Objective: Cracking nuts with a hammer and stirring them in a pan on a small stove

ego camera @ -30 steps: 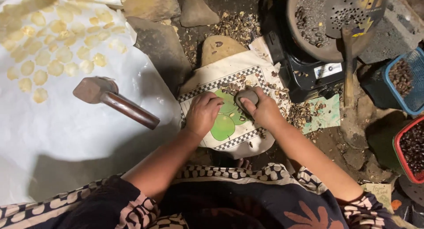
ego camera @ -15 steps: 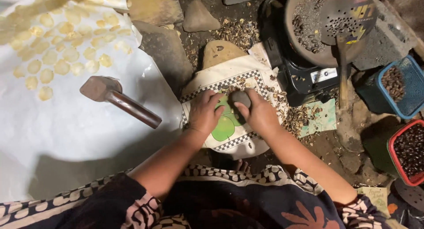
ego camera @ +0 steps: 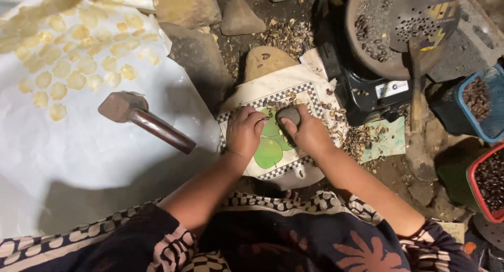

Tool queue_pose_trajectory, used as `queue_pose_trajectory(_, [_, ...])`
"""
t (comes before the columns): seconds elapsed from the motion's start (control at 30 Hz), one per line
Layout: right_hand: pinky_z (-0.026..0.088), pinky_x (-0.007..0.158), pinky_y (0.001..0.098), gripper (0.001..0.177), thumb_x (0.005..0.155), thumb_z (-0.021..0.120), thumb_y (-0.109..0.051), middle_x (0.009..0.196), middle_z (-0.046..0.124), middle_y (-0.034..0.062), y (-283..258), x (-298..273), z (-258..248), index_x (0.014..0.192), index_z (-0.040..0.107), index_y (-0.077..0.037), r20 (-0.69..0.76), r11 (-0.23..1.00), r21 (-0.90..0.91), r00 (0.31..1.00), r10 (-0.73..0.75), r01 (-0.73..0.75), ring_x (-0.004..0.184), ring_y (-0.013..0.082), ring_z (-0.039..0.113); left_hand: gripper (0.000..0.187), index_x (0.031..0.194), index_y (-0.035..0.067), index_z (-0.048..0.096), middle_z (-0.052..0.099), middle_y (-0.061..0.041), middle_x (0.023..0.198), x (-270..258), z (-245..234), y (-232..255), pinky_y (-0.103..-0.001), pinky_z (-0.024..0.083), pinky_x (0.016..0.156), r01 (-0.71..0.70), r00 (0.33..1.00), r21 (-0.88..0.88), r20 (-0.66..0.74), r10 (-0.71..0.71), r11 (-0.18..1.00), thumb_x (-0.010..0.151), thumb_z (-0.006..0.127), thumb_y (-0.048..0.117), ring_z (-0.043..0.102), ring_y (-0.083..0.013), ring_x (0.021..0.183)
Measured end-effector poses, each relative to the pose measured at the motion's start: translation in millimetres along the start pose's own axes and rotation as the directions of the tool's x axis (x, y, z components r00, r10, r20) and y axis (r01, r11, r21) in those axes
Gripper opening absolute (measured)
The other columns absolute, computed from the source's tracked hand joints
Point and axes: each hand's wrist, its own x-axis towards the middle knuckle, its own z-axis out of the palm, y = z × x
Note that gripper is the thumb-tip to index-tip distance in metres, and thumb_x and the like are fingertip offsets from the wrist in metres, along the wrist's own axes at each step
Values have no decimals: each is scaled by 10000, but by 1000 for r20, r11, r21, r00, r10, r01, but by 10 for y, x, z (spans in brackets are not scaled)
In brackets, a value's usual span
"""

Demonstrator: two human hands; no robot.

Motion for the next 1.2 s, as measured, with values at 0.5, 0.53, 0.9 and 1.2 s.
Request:
queue_pose_trajectory(0.5, [523,976,596,591,999,511,-592,1094,694,310,-58,-229,-58,1381,449,-147,-91,998,48,995,41,-37,1127,497,665,155,1139,177,663,586,-9,945,-196,-231,-135,-386,556,801,-57,996,-27,72,59,998,1064,586,289,645,-259,898])
queue_pose_trajectory(0.53, [533,962,589,577,996,501,-589,1079,700,307,-29,-191,17,1356,458,-140,-68,1000,4,997,21,-21,1111,491,676,118,1110,197,652,585,1,932,-198,-189,-155,-367,559,768,-154,987,95,63,148,983,1048,593,277,642,-233,884])
queue_pose_trajectory(0.9, [578,904,571,567,1030,453,-530,1086,672,298,-98,-347,49,1347,432,-61,-52,981,-179,995,-85,74,1034,490,707,156,1120,147,661,619,-21,984,-77,-202,1,-461,598,593,-144,979,30,151,137,989,965,674,156,654,-277,877])
queue_pose_trajectory(1.2, [547,929,641,571,1027,517,-500,1281,599,348,351,-279,-150,1400,397,-85,-99,989,-142,995,25,-39,1111,554,655,79,1007,258,725,630,26,903,273,386,212,-389,538,801,-175,940,-89,283,193,981,948,678,232,645,-235,917])
